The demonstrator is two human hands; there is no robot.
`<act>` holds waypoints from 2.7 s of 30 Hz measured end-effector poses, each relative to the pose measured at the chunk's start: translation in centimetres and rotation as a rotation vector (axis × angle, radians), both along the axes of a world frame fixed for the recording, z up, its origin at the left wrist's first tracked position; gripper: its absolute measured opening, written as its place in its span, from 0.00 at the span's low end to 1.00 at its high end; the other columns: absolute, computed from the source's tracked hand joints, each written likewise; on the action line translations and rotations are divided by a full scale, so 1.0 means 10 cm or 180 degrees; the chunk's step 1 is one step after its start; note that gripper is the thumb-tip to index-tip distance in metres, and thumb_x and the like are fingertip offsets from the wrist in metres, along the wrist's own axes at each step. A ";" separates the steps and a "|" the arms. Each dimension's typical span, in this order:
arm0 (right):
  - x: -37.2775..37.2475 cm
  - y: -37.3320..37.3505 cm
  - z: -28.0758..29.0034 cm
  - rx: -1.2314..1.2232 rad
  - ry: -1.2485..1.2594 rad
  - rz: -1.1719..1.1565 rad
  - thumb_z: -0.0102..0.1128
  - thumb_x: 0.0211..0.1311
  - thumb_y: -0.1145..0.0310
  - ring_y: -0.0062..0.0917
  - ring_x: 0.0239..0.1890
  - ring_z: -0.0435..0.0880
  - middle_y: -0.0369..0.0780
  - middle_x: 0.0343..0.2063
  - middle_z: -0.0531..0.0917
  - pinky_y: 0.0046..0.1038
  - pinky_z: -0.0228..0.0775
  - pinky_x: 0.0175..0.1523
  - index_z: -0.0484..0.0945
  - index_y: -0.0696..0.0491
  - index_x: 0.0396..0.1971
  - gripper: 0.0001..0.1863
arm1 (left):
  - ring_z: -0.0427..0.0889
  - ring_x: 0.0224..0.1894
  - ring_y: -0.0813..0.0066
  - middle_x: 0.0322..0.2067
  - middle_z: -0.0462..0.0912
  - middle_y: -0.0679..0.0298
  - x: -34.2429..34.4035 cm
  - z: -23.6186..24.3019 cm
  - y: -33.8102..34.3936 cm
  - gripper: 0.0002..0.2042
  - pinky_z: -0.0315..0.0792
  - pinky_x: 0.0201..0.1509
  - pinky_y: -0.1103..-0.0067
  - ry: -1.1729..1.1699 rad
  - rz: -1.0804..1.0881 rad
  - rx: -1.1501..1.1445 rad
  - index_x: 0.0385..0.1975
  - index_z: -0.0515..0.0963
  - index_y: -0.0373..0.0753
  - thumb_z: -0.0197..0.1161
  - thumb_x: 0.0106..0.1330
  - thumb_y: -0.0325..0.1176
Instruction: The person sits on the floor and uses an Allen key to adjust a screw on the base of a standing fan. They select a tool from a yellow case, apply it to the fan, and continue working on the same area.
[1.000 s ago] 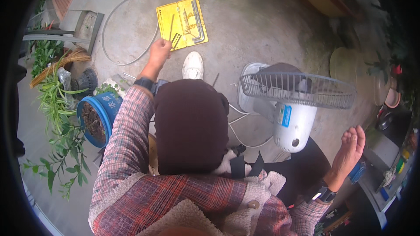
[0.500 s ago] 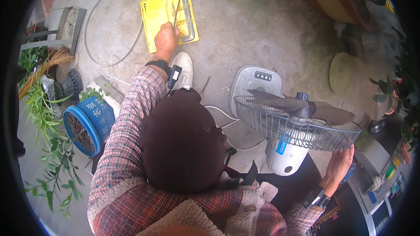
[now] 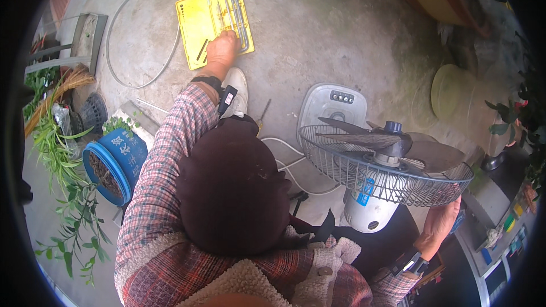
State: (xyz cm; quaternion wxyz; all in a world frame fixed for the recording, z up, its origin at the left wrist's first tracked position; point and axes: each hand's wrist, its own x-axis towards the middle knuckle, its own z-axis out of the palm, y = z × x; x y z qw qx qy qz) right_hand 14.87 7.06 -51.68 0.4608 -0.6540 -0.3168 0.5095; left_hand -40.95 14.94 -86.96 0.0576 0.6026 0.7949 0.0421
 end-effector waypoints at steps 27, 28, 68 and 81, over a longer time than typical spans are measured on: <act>-0.04 0.06 -0.05 -0.0040 -0.0067 -0.0034 0.58 0.61 0.65 0.23 0.45 0.78 0.36 0.43 0.79 0.29 0.68 0.54 0.71 0.56 0.49 0.19 | 0.80 0.24 0.57 0.24 0.77 0.57 -0.03 0.09 -0.10 0.10 0.75 0.27 0.68 -0.0068 -0.0043 0.0609 0.23 0.72 0.39 0.61 0.57 0.38; -0.04 0.06 -0.05 -0.0041 -0.0052 -0.0031 0.58 0.61 0.65 0.23 0.45 0.78 0.36 0.42 0.79 0.29 0.68 0.54 0.71 0.56 0.49 0.19 | 0.79 0.24 0.57 0.24 0.77 0.57 -0.03 0.09 -0.12 0.10 0.75 0.27 0.68 -0.0042 -0.0067 0.0591 0.22 0.72 0.39 0.61 0.57 0.38; 0.04 0.10 -0.15 -0.0056 0.0085 -0.0003 0.55 0.63 0.65 0.21 0.46 0.77 0.37 0.44 0.78 0.25 0.69 0.54 0.72 0.57 0.50 0.17 | 0.81 0.35 0.54 0.29 0.82 0.52 -0.07 -0.01 0.17 0.14 0.74 0.41 0.66 -0.0949 0.1229 -0.0321 0.29 0.80 0.38 0.59 0.57 0.44; 0.06 0.11 -0.15 -0.0061 -0.0070 -0.0061 0.52 0.65 0.64 0.22 0.46 0.78 0.37 0.44 0.79 0.26 0.70 0.53 0.71 0.57 0.51 0.18 | 0.81 0.31 0.51 0.25 0.81 0.48 0.01 -0.07 0.16 0.13 0.74 0.39 0.65 -0.1181 0.1408 0.0178 0.26 0.80 0.35 0.59 0.55 0.40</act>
